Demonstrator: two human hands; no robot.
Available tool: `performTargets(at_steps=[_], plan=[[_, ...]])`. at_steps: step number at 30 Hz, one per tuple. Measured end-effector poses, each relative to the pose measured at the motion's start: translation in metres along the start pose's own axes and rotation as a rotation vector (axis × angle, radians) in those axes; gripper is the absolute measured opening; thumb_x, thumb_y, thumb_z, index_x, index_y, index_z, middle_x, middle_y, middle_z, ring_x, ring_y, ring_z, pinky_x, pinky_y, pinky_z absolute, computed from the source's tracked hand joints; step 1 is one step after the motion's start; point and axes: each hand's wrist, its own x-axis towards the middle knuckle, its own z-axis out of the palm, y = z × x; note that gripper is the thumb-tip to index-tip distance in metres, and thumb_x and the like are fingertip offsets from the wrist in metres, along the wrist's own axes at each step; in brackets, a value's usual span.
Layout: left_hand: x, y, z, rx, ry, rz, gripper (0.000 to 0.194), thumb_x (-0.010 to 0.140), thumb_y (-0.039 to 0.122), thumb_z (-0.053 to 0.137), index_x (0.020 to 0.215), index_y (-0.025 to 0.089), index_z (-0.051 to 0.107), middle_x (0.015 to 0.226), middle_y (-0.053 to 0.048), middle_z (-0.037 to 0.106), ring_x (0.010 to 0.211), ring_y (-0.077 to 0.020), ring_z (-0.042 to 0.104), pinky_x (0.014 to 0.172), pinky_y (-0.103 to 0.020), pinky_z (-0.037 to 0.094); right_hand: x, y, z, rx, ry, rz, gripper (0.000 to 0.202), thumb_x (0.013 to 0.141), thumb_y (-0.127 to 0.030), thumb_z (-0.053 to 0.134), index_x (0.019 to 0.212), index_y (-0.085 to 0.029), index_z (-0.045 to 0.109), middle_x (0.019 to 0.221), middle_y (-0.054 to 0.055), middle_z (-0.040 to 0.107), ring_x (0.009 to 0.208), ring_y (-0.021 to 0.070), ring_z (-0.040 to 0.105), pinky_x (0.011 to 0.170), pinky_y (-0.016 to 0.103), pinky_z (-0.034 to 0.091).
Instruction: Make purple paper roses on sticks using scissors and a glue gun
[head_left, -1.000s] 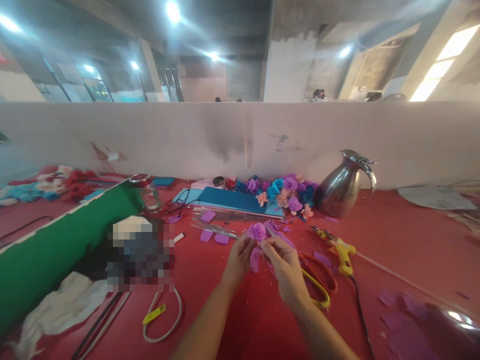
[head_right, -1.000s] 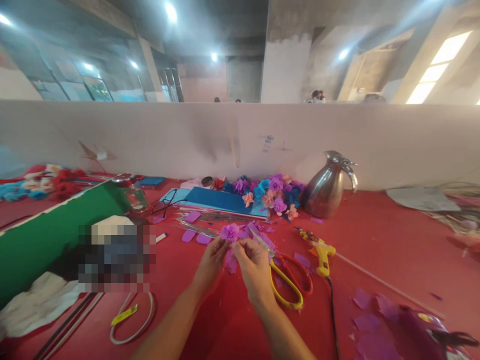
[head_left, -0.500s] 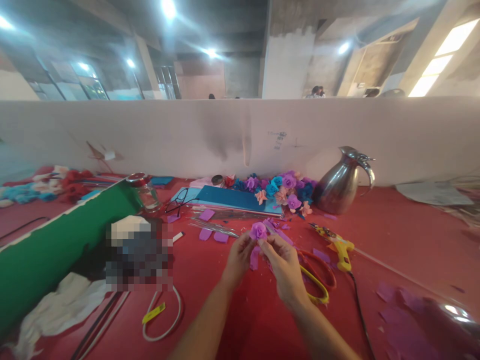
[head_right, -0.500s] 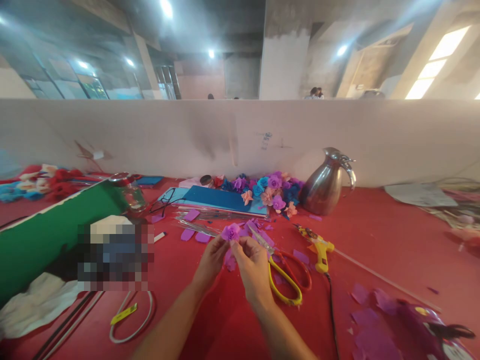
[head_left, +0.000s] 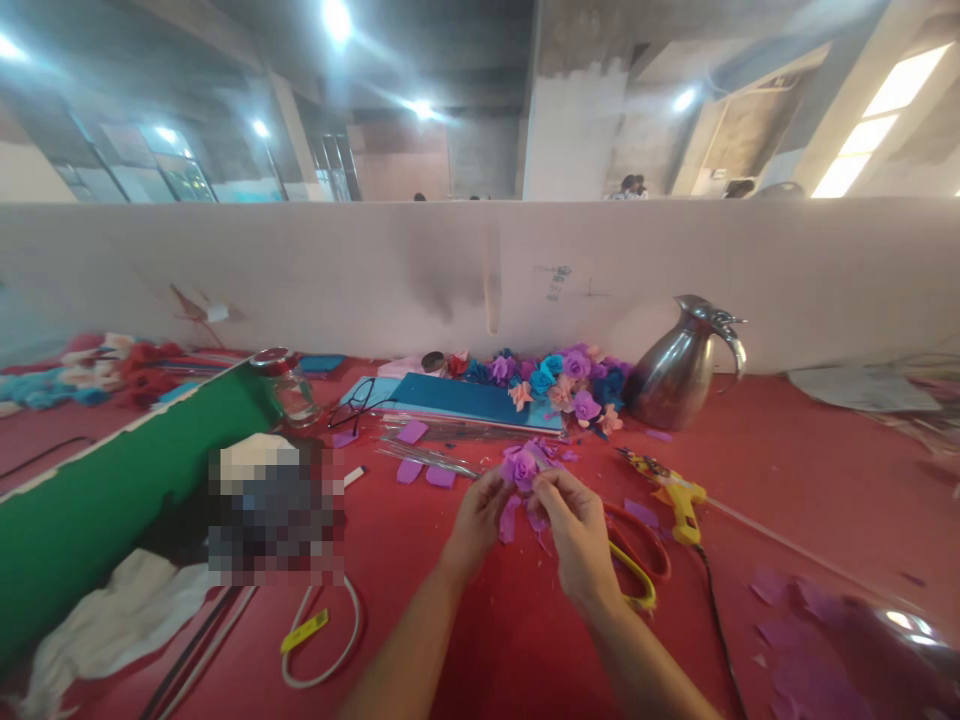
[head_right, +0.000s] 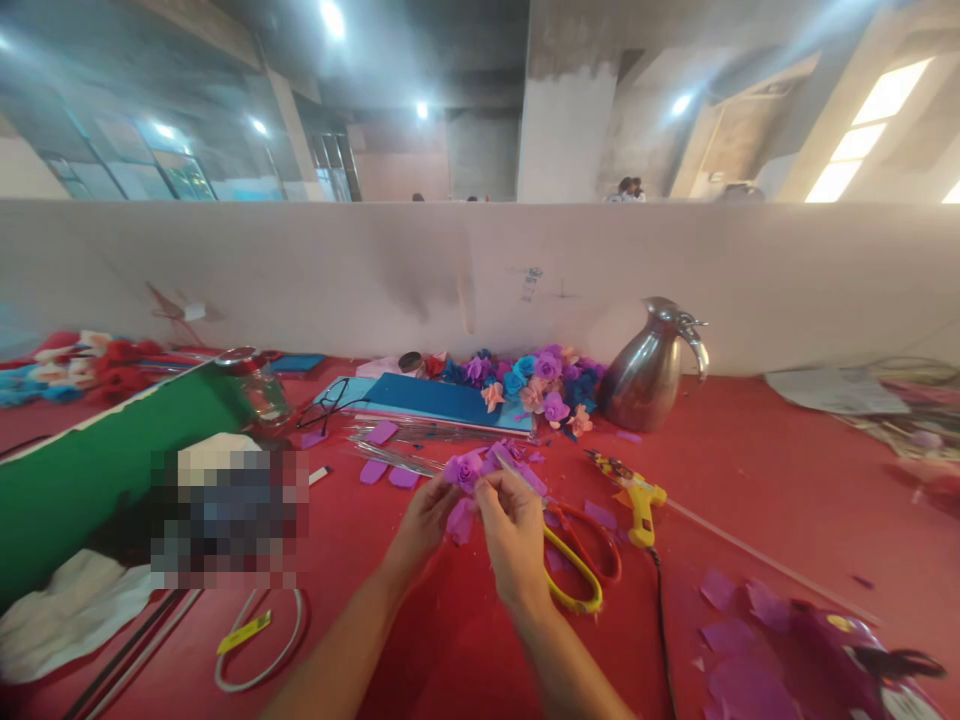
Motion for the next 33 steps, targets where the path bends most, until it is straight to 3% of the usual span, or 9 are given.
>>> performTargets(at_steps=[6,10,15,19,25,33], plan=[[0.000,-0.001,-0.001,0.009,-0.038,-0.001,0.027,0.081,0.044,0.063,0.081,0.017,0.067,0.073,-0.001,0.060,0.070,-0.0143,0.051,0.072,-0.027,0.042,0.000,0.000,0.000,0.005,-0.008,0.005,0.027,0.077,-0.040,0.062,0.060,-0.018,0.057,0.055,-0.004,0.051,0.053,0.0113,0.043,0.053,0.024,0.034],[0.000,-0.002,-0.004,-0.008,-0.001,-0.031,0.031,0.079,0.046,0.064,0.071,0.016,0.062,0.068,0.000,0.055,0.066,-0.0129,0.047,0.068,-0.026,0.040,-0.001,0.002,-0.001,0.023,-0.001,-0.008,0.028,0.079,-0.039,0.060,0.060,-0.019,0.056,0.055,-0.004,0.051,0.055,0.0119,0.044,0.055,0.024,0.034],[-0.002,0.004,-0.005,-0.075,0.027,-0.046,0.032,0.077,0.046,0.067,0.068,0.016,0.063,0.066,0.000,0.055,0.066,-0.0136,0.047,0.069,-0.026,0.039,0.002,0.000,-0.002,0.106,0.081,0.026,0.027,0.079,-0.043,0.059,0.066,-0.020,0.059,0.059,-0.002,0.054,0.056,0.0138,0.046,0.055,0.025,0.035],[-0.002,0.006,-0.005,-0.111,-0.022,-0.043,0.028,0.077,0.044,0.067,0.073,0.016,0.069,0.067,-0.002,0.058,0.066,-0.0144,0.048,0.072,-0.028,0.039,0.005,-0.003,-0.002,0.161,0.026,0.103,0.025,0.076,-0.045,0.063,0.073,-0.021,0.063,0.064,-0.001,0.058,0.057,0.0138,0.047,0.053,0.025,0.034],[0.000,0.005,-0.006,-0.126,-0.028,-0.019,0.025,0.076,0.037,0.070,0.094,0.019,0.071,0.083,-0.003,0.064,0.077,-0.0157,0.053,0.077,-0.028,0.040,0.006,0.001,0.000,0.150,0.009,0.092,0.021,0.071,-0.038,0.069,0.066,-0.020,0.060,0.058,-0.004,0.050,0.054,0.0106,0.038,0.052,0.023,0.030],[-0.002,0.009,-0.005,-0.111,0.048,-0.020,0.021,0.077,0.037,0.068,0.088,0.019,0.072,0.083,-0.003,0.067,0.076,-0.0162,0.056,0.079,-0.029,0.041,0.003,0.000,0.001,0.166,-0.010,0.107,0.024,0.072,-0.039,0.067,0.064,-0.019,0.056,0.057,-0.005,0.049,0.053,0.0109,0.038,0.052,0.023,0.030]])
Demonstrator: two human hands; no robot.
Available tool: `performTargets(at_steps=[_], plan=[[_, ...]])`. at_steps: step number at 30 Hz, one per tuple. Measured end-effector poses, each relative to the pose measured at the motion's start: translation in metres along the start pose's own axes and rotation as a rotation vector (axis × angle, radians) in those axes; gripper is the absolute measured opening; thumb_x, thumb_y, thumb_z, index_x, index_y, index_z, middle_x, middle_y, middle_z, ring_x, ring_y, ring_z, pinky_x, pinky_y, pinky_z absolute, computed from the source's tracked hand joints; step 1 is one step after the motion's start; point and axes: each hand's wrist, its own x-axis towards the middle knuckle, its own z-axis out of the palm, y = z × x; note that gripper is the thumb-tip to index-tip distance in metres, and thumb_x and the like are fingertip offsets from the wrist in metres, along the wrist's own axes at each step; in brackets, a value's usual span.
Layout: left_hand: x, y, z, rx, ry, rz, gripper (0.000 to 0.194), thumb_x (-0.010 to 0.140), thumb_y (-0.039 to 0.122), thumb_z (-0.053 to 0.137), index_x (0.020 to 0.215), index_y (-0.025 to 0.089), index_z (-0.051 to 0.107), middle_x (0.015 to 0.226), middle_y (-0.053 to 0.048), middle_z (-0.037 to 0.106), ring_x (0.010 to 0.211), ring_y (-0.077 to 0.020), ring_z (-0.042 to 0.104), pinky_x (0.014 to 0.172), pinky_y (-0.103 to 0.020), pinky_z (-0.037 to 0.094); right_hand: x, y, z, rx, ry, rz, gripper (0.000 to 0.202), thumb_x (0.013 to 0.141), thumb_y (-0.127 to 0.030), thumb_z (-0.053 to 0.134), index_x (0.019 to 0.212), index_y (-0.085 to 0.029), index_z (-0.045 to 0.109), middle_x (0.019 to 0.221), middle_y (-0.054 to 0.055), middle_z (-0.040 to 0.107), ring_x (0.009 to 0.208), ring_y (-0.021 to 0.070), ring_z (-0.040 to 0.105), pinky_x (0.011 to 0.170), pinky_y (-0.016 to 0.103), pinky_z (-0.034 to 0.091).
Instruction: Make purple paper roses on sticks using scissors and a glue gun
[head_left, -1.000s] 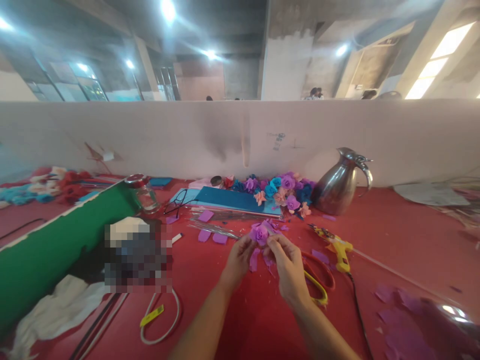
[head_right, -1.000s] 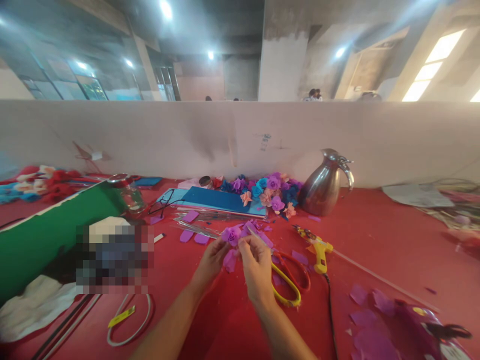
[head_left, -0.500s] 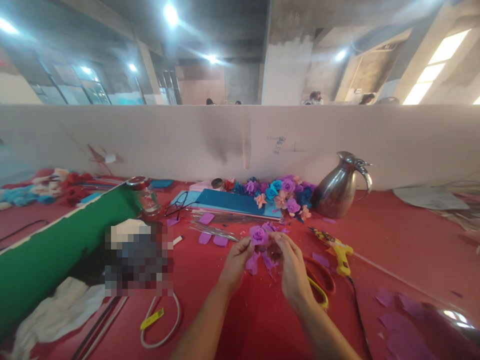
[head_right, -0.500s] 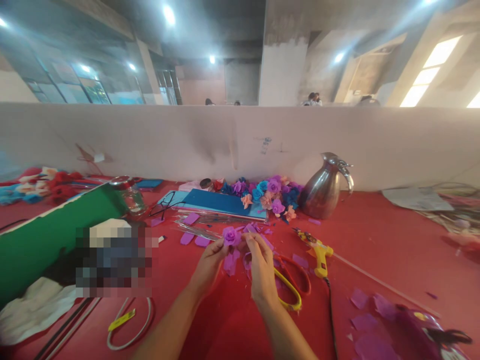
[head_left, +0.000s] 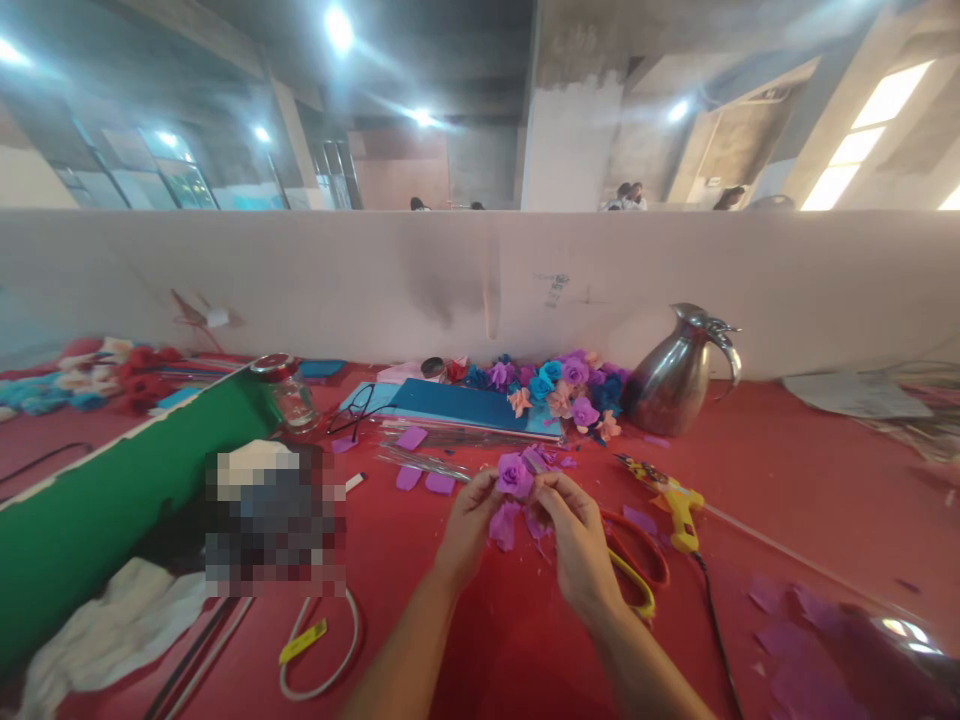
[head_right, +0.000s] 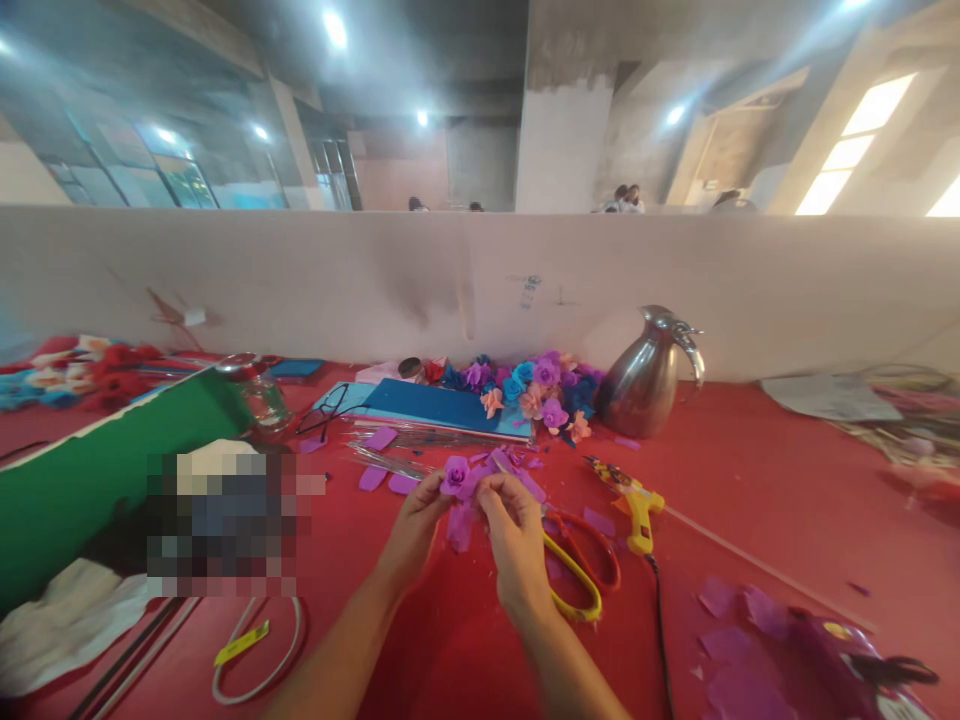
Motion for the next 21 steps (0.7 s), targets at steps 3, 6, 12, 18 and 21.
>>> performTargets(at_steps=[3,6,12,18,21], plan=[[0.000,-0.001,-0.002,0.030,0.028,0.004,0.022,0.076,0.037,0.069,0.088,0.019,0.073,0.085,-0.004,0.069,0.081,-0.0181,0.058,0.081,-0.030,0.042,-0.001,-0.001,0.001,0.012,0.046,-0.004,0.026,0.072,-0.042,0.067,0.062,-0.019,0.057,0.056,-0.004,0.049,0.052,0.0109,0.038,0.051,0.023,0.030],[0.002,-0.005,-0.006,0.010,0.055,-0.001,0.024,0.073,0.037,0.071,0.089,0.019,0.073,0.087,-0.004,0.070,0.085,-0.0201,0.059,0.084,-0.031,0.042,0.000,-0.002,0.002,0.034,0.100,-0.010,0.026,0.072,-0.045,0.066,0.065,-0.019,0.063,0.058,-0.002,0.055,0.053,0.0124,0.043,0.051,0.024,0.033],[0.007,-0.010,-0.013,-0.039,0.058,0.013,0.023,0.073,0.034,0.071,0.092,0.021,0.071,0.089,-0.003,0.069,0.086,-0.0181,0.059,0.086,-0.030,0.041,0.014,-0.022,-0.020,-0.274,-0.052,-0.060,0.024,0.076,-0.042,0.062,0.071,-0.019,0.064,0.061,-0.001,0.058,0.057,0.0144,0.050,0.055,0.026,0.035],[0.010,-0.008,-0.014,0.086,0.156,0.035,0.023,0.075,0.038,0.068,0.087,0.019,0.069,0.082,-0.002,0.066,0.081,-0.0171,0.056,0.078,-0.027,0.042,0.004,-0.020,-0.093,-1.246,-0.135,-0.151,0.023,0.073,-0.025,0.060,0.094,-0.021,0.069,0.092,0.009,0.069,0.090,0.0269,0.062,0.079,0.036,0.042],[0.011,-0.006,-0.015,0.149,0.182,0.029,0.023,0.074,0.038,0.067,0.086,0.019,0.070,0.080,-0.001,0.066,0.079,-0.0173,0.056,0.077,-0.028,0.043,-0.006,-0.001,-0.119,-1.480,-0.163,-0.125,0.029,0.075,-0.021,0.057,0.103,-0.020,0.068,0.100,0.011,0.067,0.094,0.0279,0.062,0.083,0.037,0.042]])
